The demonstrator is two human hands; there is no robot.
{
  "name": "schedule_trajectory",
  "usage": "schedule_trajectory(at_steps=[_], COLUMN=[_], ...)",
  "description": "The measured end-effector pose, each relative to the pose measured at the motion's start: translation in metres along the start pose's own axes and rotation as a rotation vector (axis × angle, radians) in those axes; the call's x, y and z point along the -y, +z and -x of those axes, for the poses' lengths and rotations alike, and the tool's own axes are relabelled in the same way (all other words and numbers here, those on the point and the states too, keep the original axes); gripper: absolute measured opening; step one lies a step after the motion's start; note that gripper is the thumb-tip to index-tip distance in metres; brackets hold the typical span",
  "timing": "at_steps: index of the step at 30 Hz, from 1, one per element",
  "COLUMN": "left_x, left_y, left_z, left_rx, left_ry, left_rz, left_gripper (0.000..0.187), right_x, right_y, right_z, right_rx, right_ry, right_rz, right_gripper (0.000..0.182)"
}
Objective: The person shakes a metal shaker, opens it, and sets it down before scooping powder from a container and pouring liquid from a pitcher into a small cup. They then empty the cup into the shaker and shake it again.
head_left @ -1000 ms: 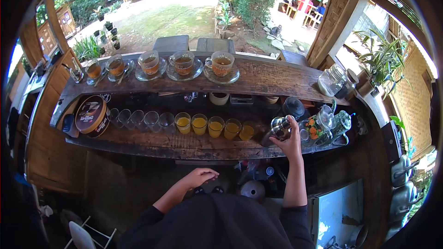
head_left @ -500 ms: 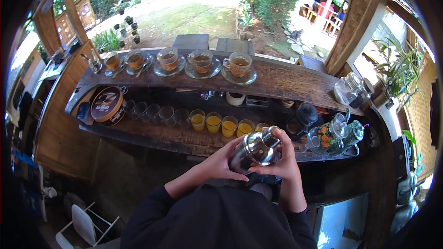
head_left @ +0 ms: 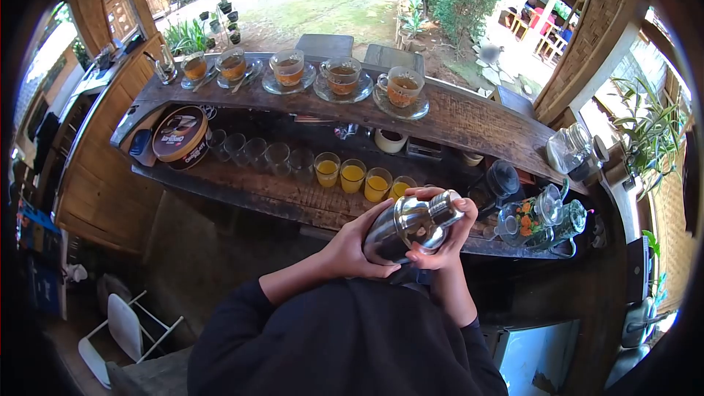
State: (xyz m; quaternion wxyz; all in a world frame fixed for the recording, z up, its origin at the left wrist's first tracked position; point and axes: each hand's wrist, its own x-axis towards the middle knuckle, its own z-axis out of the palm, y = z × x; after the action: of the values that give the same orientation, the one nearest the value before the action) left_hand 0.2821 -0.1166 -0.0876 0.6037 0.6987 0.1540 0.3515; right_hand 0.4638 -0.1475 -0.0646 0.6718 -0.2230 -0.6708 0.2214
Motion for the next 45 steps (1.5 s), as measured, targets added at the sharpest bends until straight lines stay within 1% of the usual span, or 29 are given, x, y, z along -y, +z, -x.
schedule_trajectory(at_steps=[3,6,8,9,10,12,16,18,22,23,24,25,27,28,31,34,35,39,45], left_x=[0.000,0.001,0.004,0.007,0.009,0.012,0.011,0.010,0.021,0.018,0.017,0.018,0.024,0.025,0.029,0.032,0.030,0.029,0.037], left_y=[0.006,0.015,0.021,0.023,0.025,0.029,0.034,0.034,0.035,0.035,0.035,0.036,0.036,0.036,0.035,0.034,0.035,0.037,0.039], left_z=[-0.001,-0.002,-0.001,-0.002,-0.004,-0.008,-0.011,-0.010,-0.004,-0.004,-0.003,-0.003,-0.003,-0.002,0.003,0.007,0.007,0.005,0.008], left_rx=[-0.005,0.011,0.019,0.031,0.033,0.065,0.101,0.131,0.130,0.131,0.131,0.130,0.086,0.082,0.063,0.043,0.033,-0.015,-0.006], left_ry=[-0.003,-0.055,-0.090,-0.127,-0.128,-0.093,-0.099,-0.146,-0.143,-0.185,-0.225,-0.222,-0.178,-0.175,-0.220,-0.259,-0.259,-0.207,-0.233], left_rz=[-0.047,-0.050,-0.070,-0.086,-0.088,-0.128,-0.119,-0.136,-0.182,-0.173,-0.163,-0.164,-0.054,-0.054,-0.033,-0.057,-0.019,0.017,0.078], left_gripper=[0.102,0.103,0.103,0.103,0.103,0.105,0.106,0.109,0.109,0.109,0.108,0.108,0.105,0.105,0.102,0.100,0.100,0.100,0.099], right_x=[0.003,0.001,-0.001,0.002,0.002,0.004,0.015,0.016,0.013,0.013,0.012,0.010,0.007,0.004,-0.009,-0.012,-0.010,-0.013,-0.016], right_y=[-0.004,-0.012,-0.021,-0.022,-0.026,-0.035,-0.042,-0.045,-0.051,-0.049,-0.047,-0.045,-0.038,-0.036,-0.031,-0.027,-0.025,-0.026,-0.031], right_z=[0.000,0.011,0.016,0.016,0.017,0.018,0.014,0.016,0.019,0.020,0.022,0.023,0.026,0.029,0.040,0.042,0.039,0.034,0.038], right_rx=[-0.009,-0.069,-0.073,-0.119,-0.121,-0.112,-0.080,-0.074,-0.013,-0.038,-0.038,-0.069,-0.126,-0.121,-0.194,-0.193,-0.190,-0.161,-0.147], right_ry=[-0.029,0.031,0.151,0.243,0.242,0.307,0.343,0.377,0.476,0.504,0.505,0.503,0.484,0.482,0.462,0.456,0.454,0.425,0.469], right_rz=[-0.084,-0.074,-0.086,-0.127,-0.127,-0.174,-0.185,-0.174,-0.143,-0.147,-0.148,-0.125,-0.082,-0.082,-0.123,-0.138,-0.136,-0.115,-0.103], right_gripper=[0.093,0.091,0.090,0.089,0.089,0.088,0.088,0.089,0.089,0.089,0.089,0.089,0.087,0.087,0.087,0.087,0.087,0.086,0.086])
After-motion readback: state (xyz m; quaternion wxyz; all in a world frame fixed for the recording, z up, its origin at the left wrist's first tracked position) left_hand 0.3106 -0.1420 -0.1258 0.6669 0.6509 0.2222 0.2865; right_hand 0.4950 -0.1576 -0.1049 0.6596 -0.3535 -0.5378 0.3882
